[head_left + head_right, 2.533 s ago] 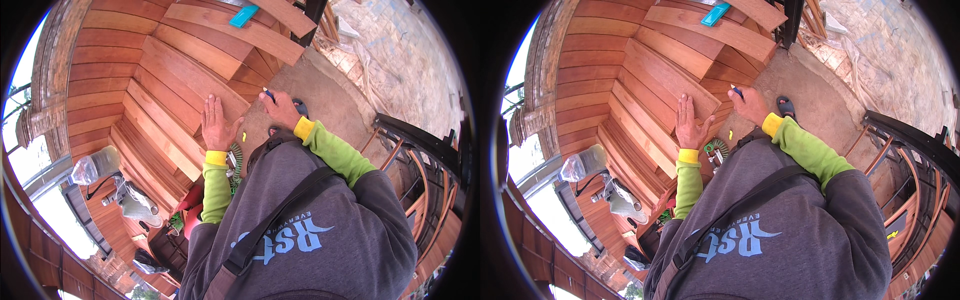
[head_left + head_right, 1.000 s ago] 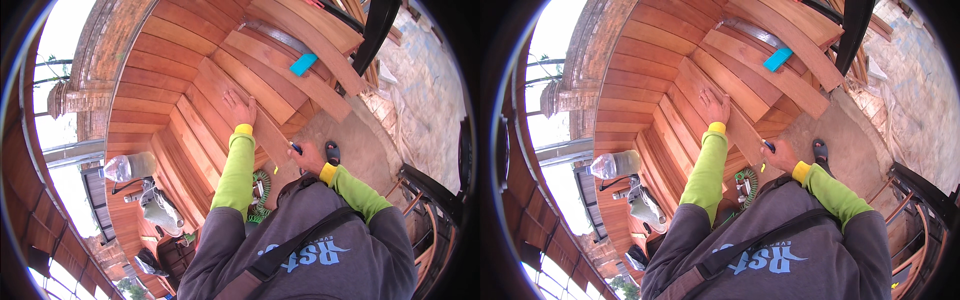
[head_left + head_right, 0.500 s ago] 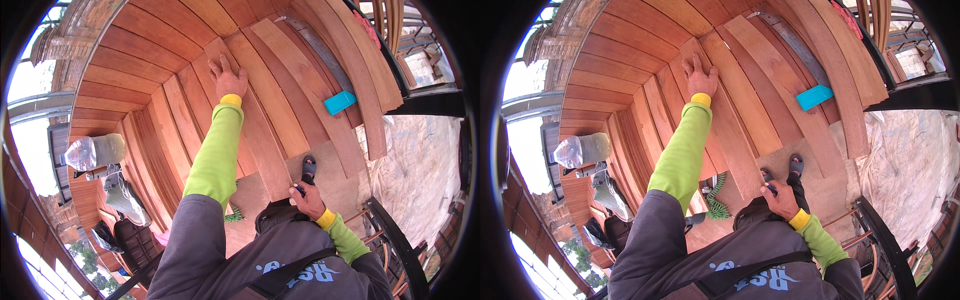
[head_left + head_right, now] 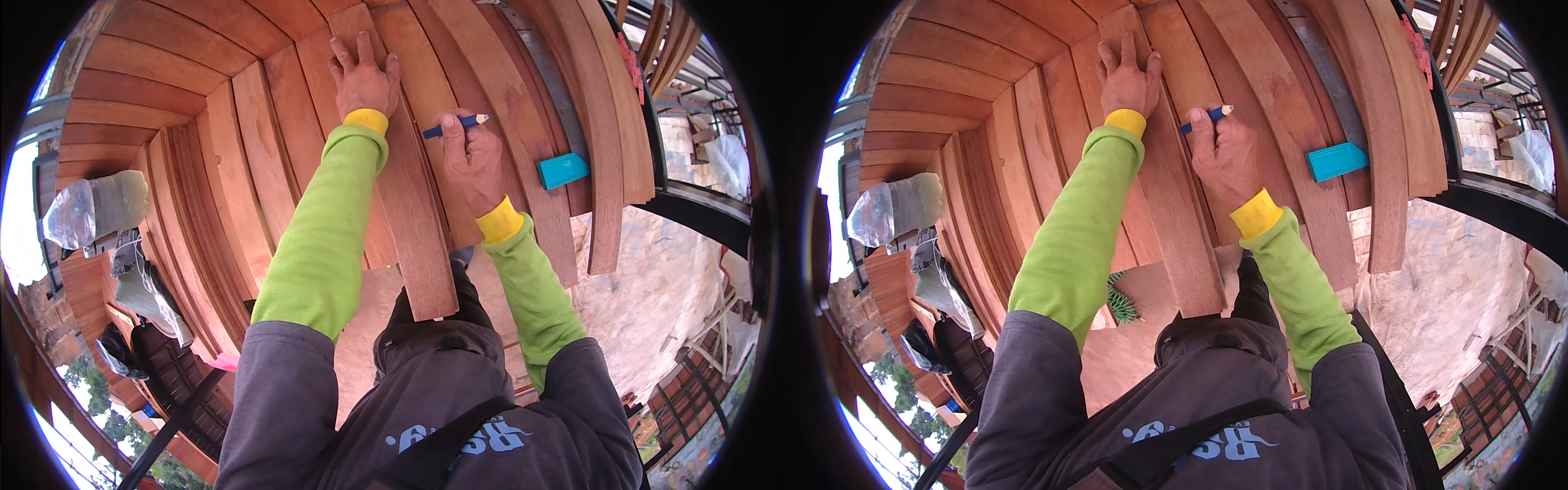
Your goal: The person is installing wooden panels on a curved ceiling structure. They repeatedly pick up wooden planks, position them against the ceiling, and mark them with a pen. The person adjusts the planks to fit the curve and aligns them with existing panels.
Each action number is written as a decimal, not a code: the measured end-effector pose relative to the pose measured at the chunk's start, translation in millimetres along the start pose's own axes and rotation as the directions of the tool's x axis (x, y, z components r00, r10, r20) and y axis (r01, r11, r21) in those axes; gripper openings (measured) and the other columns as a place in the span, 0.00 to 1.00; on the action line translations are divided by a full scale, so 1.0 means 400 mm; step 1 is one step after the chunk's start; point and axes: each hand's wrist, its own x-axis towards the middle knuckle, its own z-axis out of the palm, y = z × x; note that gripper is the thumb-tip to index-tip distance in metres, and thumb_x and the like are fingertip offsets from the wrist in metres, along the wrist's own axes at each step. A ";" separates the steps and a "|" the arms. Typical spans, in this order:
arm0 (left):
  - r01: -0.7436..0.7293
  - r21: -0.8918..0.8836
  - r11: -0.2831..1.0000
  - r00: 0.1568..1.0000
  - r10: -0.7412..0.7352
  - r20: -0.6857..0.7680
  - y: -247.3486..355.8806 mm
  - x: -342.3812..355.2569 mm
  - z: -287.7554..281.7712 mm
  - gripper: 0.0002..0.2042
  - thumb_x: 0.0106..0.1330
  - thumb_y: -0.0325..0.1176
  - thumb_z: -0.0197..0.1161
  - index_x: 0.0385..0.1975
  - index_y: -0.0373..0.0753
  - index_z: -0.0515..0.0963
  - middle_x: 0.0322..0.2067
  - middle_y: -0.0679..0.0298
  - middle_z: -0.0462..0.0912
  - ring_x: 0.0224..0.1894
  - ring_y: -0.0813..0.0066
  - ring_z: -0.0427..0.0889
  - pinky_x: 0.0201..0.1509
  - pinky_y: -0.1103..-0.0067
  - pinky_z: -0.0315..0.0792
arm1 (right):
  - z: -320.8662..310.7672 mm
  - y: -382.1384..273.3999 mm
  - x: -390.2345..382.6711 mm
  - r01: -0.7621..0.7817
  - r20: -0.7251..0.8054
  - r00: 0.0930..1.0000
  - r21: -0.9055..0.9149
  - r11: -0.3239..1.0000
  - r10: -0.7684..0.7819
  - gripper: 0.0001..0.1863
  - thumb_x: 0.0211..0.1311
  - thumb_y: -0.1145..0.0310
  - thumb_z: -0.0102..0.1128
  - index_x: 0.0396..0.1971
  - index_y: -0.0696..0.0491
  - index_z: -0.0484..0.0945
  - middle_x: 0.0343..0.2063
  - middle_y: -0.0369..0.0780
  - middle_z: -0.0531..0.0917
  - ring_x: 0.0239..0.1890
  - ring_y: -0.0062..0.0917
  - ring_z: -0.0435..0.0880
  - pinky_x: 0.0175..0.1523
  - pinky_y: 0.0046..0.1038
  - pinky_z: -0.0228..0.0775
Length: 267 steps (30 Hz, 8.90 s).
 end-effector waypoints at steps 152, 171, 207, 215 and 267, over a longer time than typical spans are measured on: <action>0.034 0.045 0.998 0.999 -0.033 -0.037 0.008 0.019 0.015 0.22 0.71 0.43 0.40 0.64 0.52 0.58 0.68 0.49 0.47 0.66 0.37 0.52 0.59 0.55 0.67 | 0.214 0.050 0.468 0.376 0.321 0.917 -0.495 0.784 -0.237 0.10 0.45 0.65 0.61 0.27 0.54 0.81 0.24 0.47 0.82 0.32 0.42 0.82 0.35 0.42 0.74; 0.031 -0.007 0.999 0.998 -0.032 -0.060 0.010 0.014 0.012 0.25 0.68 0.48 0.48 0.63 0.47 0.59 0.66 0.46 0.53 0.64 0.35 0.56 0.64 0.59 0.61 | 0.177 0.082 0.344 0.225 0.109 0.974 -0.352 0.909 -0.198 0.11 0.59 0.63 0.53 0.32 0.51 0.81 0.25 0.45 0.82 0.32 0.43 0.81 0.38 0.42 0.73; 0.261 0.120 0.958 0.945 -0.228 -0.236 -0.026 0.158 0.032 0.40 0.58 0.64 0.53 0.46 0.23 0.67 0.45 0.37 0.73 0.50 0.43 0.74 0.53 0.61 0.69 | 0.152 0.084 0.223 0.091 -0.068 0.993 -0.097 0.991 -0.098 0.12 0.60 0.66 0.53 0.41 0.50 0.80 0.28 0.45 0.83 0.31 0.41 0.82 0.36 0.37 0.74; 0.289 0.093 0.953 0.942 -0.265 -0.207 -0.025 0.155 0.038 0.37 0.60 0.62 0.53 0.46 0.25 0.66 0.48 0.40 0.72 0.52 0.46 0.72 0.55 0.61 0.68 | 0.145 0.072 0.288 0.157 0.131 0.984 -0.338 0.928 -0.119 0.09 0.52 0.65 0.55 0.26 0.52 0.81 0.22 0.47 0.81 0.28 0.43 0.81 0.36 0.42 0.73; 0.321 0.133 0.938 0.935 -0.291 -0.205 -0.026 0.166 0.043 0.37 0.60 0.61 0.52 0.50 0.27 0.63 0.49 0.44 0.71 0.54 0.51 0.71 0.51 0.61 0.72 | 0.034 0.002 0.126 0.265 0.384 0.919 -0.441 0.857 -0.087 0.06 0.48 0.68 0.55 0.22 0.55 0.77 0.18 0.48 0.78 0.25 0.45 0.79 0.31 0.43 0.70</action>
